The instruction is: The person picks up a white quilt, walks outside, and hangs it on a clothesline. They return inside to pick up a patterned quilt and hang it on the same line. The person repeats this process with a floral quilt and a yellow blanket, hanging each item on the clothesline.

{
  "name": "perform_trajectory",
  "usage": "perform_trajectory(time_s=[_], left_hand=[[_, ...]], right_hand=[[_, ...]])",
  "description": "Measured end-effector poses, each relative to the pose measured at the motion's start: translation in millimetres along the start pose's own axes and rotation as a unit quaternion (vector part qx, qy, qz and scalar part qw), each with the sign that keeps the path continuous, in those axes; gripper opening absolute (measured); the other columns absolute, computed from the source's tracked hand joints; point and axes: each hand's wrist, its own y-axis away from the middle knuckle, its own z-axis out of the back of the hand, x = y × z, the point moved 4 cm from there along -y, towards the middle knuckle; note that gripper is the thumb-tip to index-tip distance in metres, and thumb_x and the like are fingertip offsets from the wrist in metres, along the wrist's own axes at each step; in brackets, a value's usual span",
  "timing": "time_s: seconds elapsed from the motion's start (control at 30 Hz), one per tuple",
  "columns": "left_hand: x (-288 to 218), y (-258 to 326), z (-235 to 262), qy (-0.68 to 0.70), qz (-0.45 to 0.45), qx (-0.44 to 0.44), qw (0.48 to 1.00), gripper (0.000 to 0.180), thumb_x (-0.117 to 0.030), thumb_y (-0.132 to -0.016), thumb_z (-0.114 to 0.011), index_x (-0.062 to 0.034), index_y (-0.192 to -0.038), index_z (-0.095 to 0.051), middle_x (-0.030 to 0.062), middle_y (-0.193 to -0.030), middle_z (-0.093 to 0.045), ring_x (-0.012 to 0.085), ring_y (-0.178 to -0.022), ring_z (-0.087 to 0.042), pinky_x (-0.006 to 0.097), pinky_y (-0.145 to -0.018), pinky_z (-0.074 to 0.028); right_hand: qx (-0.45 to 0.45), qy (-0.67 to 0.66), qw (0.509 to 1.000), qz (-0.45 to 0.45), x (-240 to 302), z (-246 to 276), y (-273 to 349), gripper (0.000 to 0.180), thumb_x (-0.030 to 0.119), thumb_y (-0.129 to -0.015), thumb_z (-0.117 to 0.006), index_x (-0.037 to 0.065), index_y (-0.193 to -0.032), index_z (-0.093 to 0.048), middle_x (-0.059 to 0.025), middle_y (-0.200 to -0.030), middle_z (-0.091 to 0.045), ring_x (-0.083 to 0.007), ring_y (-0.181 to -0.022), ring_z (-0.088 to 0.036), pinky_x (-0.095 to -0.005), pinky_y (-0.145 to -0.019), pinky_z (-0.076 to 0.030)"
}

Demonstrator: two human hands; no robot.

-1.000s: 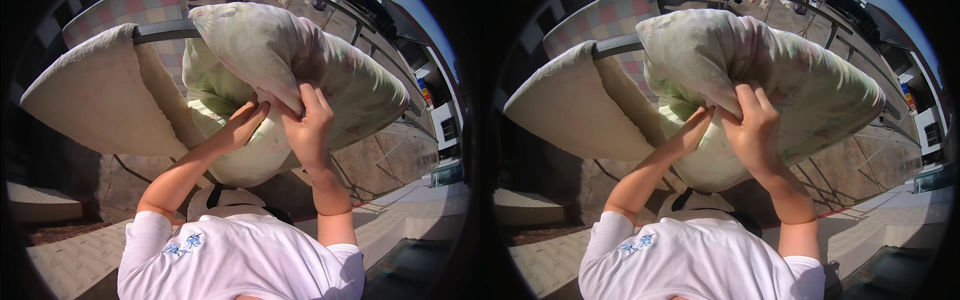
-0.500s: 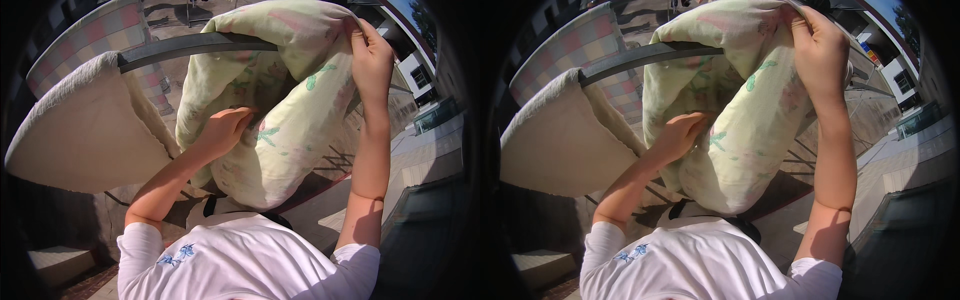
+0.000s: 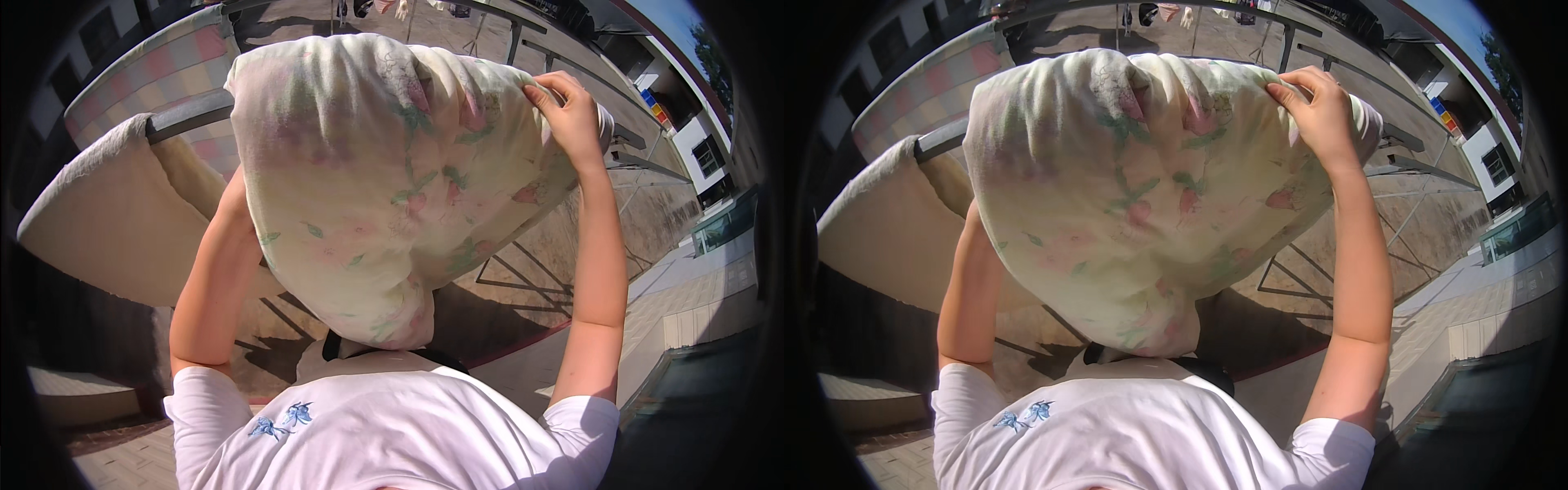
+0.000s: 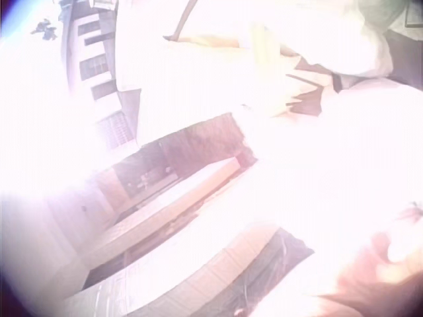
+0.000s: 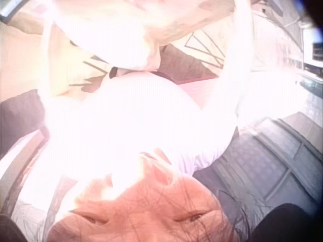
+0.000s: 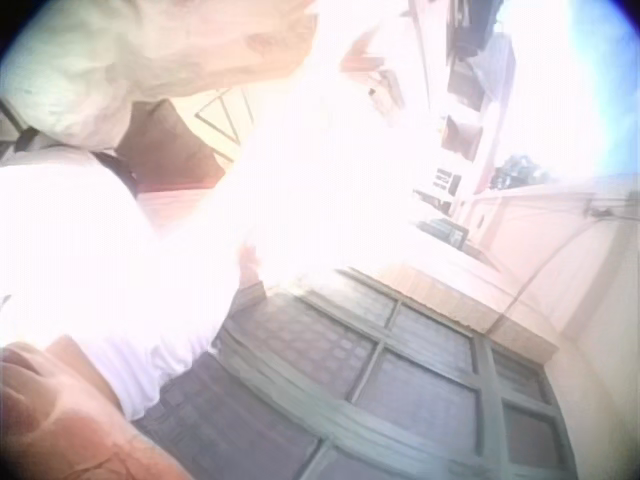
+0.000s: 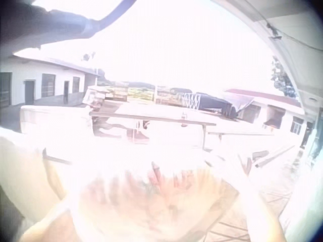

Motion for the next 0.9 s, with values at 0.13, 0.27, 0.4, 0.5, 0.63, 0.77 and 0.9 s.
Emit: perform_trajectory(time_s=[0.13, 0.27, 0.4, 0.5, 0.63, 0.77, 0.9], left_hand=[[-44.6, 18.4, 34.3, -0.211, -0.076, -0.135, 0.965, 0.048, -0.022, -0.094, -0.067, -0.0017, -0.135, -0.054, 0.0083, -0.130, -0.061, 0.0168, -0.118, -0.058, 0.032, -0.097, -0.048], [-95.5, 50.2, 94.3, -0.428, -0.130, -0.402, 0.799, 0.042, -0.025, -0.092, -0.068, -0.0087, -0.130, -0.059, 0.0072, -0.117, -0.066, 0.0199, -0.109, -0.063, 0.033, -0.092, -0.049], [-87.3, 78.8, 66.7, -0.589, -0.241, -0.547, 0.545, 0.039, -0.033, -0.092, -0.067, -0.0124, -0.124, -0.062, 0.0071, -0.110, -0.067, 0.0238, -0.104, -0.064, 0.036, -0.092, -0.048], [-39.8, 95.2, 71.7, -0.726, -0.025, -0.514, 0.456, 0.037, -0.037, -0.093, -0.066, -0.0181, -0.125, -0.062, 0.0078, -0.124, -0.060, 0.0261, -0.118, -0.056, 0.041, -0.099, -0.044], [-73.8, 86.6, 58.7, -0.780, -0.164, -0.439, 0.415, 0.033, -0.034, -0.095, -0.063, -0.0234, -0.126, -0.062, 0.0082, -0.141, -0.048, 0.0258, -0.129, -0.047, 0.046, -0.104, -0.040], [-94.6, -10.4, -57.0, -0.694, -0.339, -0.214, 0.598, 0.033, -0.027, -0.098, -0.058, -0.0183, -0.130, -0.061, 0.0082, -0.140, -0.052, 0.0304, -0.127, -0.050, 0.045, -0.105, -0.040], [-83.4, -83.7, -135.5, -0.655, -0.412, -0.061, 0.631, 0.031, -0.030, -0.098, -0.057, -0.0133, -0.123, -0.065, 0.0114, -0.122, -0.065, 0.0324, -0.108, -0.061, 0.042, -0.090, -0.049]], right_hand=[[-0.116, -0.004, 0.991, 0.064, -0.8, -0.7, -11.9, 0.018, 0.016, -0.080, -0.078, 0.001, -0.086, -0.069, -0.0070, -0.074, -0.063, -0.0210, -0.070, -0.063, -0.0319, -0.065, -0.048], [-0.172, -0.011, 0.985, 0.005, -33.9, 44.5, -21.7, 0.018, 0.018, -0.087, -0.074, 0.001, -0.091, -0.070, -0.0073, -0.079, -0.066, -0.0142, -0.071, -0.065, -0.0263, -0.065, -0.049], [-0.235, -0.011, 0.970, 0.066, -15.6, 65.0, 1.7, 0.014, 0.015, -0.089, -0.072, 0.002, -0.092, -0.071, -0.0052, -0.077, -0.064, -0.0147, -0.069, -0.058, -0.0266, -0.067, -0.048], [-0.059, -0.082, 0.982, 0.159, 9.6, 48.4, 32.4, 0.012, 0.013, -0.089, -0.071, 0.001, -0.093, -0.070, -0.0059, -0.082, -0.065, -0.0184, -0.075, -0.059, -0.0274, -0.075, -0.048], [-0.202, -0.132, 0.970, -0.040, -58.4, 68.1, 63.3, 0.017, 0.018, -0.095, -0.066, 0.002, -0.099, -0.070, -0.0043, -0.093, -0.070, -0.0157, -0.087, -0.064, -0.0277, -0.086, -0.049], [-0.291, -0.292, 0.831, -0.375, -193.3, 59.4, 142.7, 0.028, 0.018, -0.102, -0.054, -0.001, -0.120, -0.061, -0.0068, -0.111, -0.068, -0.0165, -0.100, -0.063, -0.0315, -0.091, -0.050], [-0.052, -0.503, 0.769, -0.392, -187.0, 24.3, 151.3, 0.038, 0.017, -0.101, -0.053, 0.000, -0.135, -0.050, -0.0104, -0.131, -0.058, -0.0212, -0.114, -0.059, -0.0351, -0.095, -0.049]])
